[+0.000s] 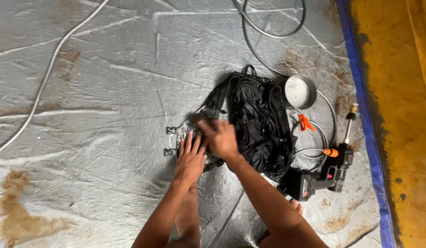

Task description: The person sits on a plastic sheet and manipulates a black bag, smoothing its surface and handling a strap. They then use a small tool to work on a buckle or connector on the bag's strap.

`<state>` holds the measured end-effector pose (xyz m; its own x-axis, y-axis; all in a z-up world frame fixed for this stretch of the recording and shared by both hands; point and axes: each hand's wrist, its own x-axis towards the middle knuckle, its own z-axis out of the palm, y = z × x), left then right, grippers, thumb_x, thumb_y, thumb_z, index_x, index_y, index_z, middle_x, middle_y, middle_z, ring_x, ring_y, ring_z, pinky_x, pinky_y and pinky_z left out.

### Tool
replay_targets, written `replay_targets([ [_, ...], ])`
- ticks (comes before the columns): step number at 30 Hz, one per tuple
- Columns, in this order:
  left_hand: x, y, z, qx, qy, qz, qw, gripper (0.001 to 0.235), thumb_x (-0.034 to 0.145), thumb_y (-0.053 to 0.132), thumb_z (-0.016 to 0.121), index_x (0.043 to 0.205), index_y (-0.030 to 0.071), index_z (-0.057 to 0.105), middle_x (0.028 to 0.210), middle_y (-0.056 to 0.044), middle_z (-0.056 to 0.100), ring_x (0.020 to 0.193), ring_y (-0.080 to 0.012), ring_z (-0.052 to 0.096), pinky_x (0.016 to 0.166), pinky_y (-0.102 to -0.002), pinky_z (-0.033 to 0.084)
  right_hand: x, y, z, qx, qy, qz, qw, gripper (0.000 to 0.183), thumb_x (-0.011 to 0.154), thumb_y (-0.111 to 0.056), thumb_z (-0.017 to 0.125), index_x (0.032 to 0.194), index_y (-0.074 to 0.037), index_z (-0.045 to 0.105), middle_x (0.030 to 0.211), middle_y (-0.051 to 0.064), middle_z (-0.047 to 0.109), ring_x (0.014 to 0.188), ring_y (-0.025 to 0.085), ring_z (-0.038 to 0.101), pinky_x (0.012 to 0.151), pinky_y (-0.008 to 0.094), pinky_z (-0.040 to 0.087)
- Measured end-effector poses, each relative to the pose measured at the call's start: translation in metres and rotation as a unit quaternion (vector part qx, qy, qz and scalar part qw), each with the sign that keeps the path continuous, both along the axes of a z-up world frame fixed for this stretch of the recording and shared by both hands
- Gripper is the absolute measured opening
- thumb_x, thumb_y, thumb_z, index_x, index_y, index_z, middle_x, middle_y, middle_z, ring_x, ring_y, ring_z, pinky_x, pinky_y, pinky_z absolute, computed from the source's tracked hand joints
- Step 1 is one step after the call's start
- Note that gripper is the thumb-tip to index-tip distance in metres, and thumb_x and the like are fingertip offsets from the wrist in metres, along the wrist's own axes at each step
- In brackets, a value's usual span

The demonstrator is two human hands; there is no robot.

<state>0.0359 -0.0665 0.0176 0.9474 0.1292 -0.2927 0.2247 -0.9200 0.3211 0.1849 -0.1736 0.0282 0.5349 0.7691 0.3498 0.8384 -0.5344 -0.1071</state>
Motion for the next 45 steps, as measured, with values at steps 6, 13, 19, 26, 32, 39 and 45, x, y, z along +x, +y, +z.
replay_targets([
  [6,0.007,0.004,0.011,0.002,0.007,0.002,1.000,0.062,0.117,0.037,0.034,0.176,0.031,0.018,0.187,-0.005,0.002,0.170,-0.0381,-0.010,0.138,-0.063,0.004,0.026,-0.005,0.007,0.054,0.047,-0.018,0.997,0.052,0.092,-0.027,0.080,0.143,-0.035,0.074,0.109,0.011,0.067,0.096,0.038,0.068,0.074,0.051,0.056],
  [13,0.002,0.002,-0.009,0.029,-0.033,-0.006,0.999,0.068,0.110,0.035,0.049,0.174,0.026,0.028,0.186,-0.008,0.011,0.170,-0.0440,0.001,0.135,-0.068,0.013,0.021,-0.006,0.010,0.037,0.002,-0.082,0.996,0.045,0.103,-0.030,0.068,0.148,-0.027,0.072,0.111,0.011,0.058,0.094,0.035,0.058,0.071,0.048,0.047],
  [19,0.000,-0.005,-0.014,0.017,-0.061,0.002,0.998,0.065,0.112,0.035,0.043,0.175,0.029,0.027,0.186,-0.007,0.011,0.170,-0.0431,0.001,0.133,-0.068,0.012,0.017,-0.005,0.007,-0.020,0.007,0.044,0.999,0.048,0.097,-0.034,0.073,0.144,-0.042,0.071,0.114,0.006,0.064,0.103,0.033,0.064,0.077,0.048,0.052],
  [26,0.005,0.002,-0.017,0.022,-0.078,0.003,0.997,0.066,0.107,0.037,0.050,0.171,0.026,0.034,0.185,-0.007,0.017,0.170,-0.0425,0.004,0.135,-0.066,0.012,0.022,0.000,0.006,-0.042,0.019,0.006,0.999,0.049,0.095,-0.035,0.073,0.144,-0.040,0.072,0.118,0.009,0.061,0.102,0.034,0.061,0.081,0.048,0.051],
  [32,0.001,-0.001,-0.017,0.014,-0.101,-0.001,0.995,0.068,0.107,0.036,0.050,0.172,0.024,0.033,0.186,-0.008,0.015,0.171,-0.0423,0.003,0.135,-0.065,0.011,0.027,-0.016,0.001,-0.005,-0.023,0.033,0.999,0.048,0.094,-0.035,0.072,0.141,-0.043,0.074,0.110,0.007,0.062,0.094,0.034,0.063,0.072,0.048,0.052],
  [39,0.000,0.008,-0.006,0.000,-0.091,-0.005,0.996,0.070,0.106,0.041,0.053,0.172,0.027,0.035,0.186,-0.012,0.012,0.172,-0.0387,0.002,0.137,-0.058,0.007,0.022,-0.057,0.008,0.052,0.240,-0.141,0.959,0.055,0.108,-0.031,0.072,0.161,-0.032,0.061,0.115,0.010,0.061,0.101,0.036,0.066,0.080,0.049,0.062],
  [45,0.023,0.003,0.001,-0.029,-0.065,-0.049,0.996,0.064,0.109,0.035,0.049,0.172,0.037,0.036,0.188,-0.010,0.004,0.172,-0.0376,-0.003,0.136,-0.061,0.002,0.020,-0.108,0.026,-0.064,0.212,-0.203,0.954,0.057,0.107,-0.038,0.067,0.163,-0.037,0.057,0.115,0.009,0.063,0.105,0.037,0.069,0.078,0.053,0.066],
])
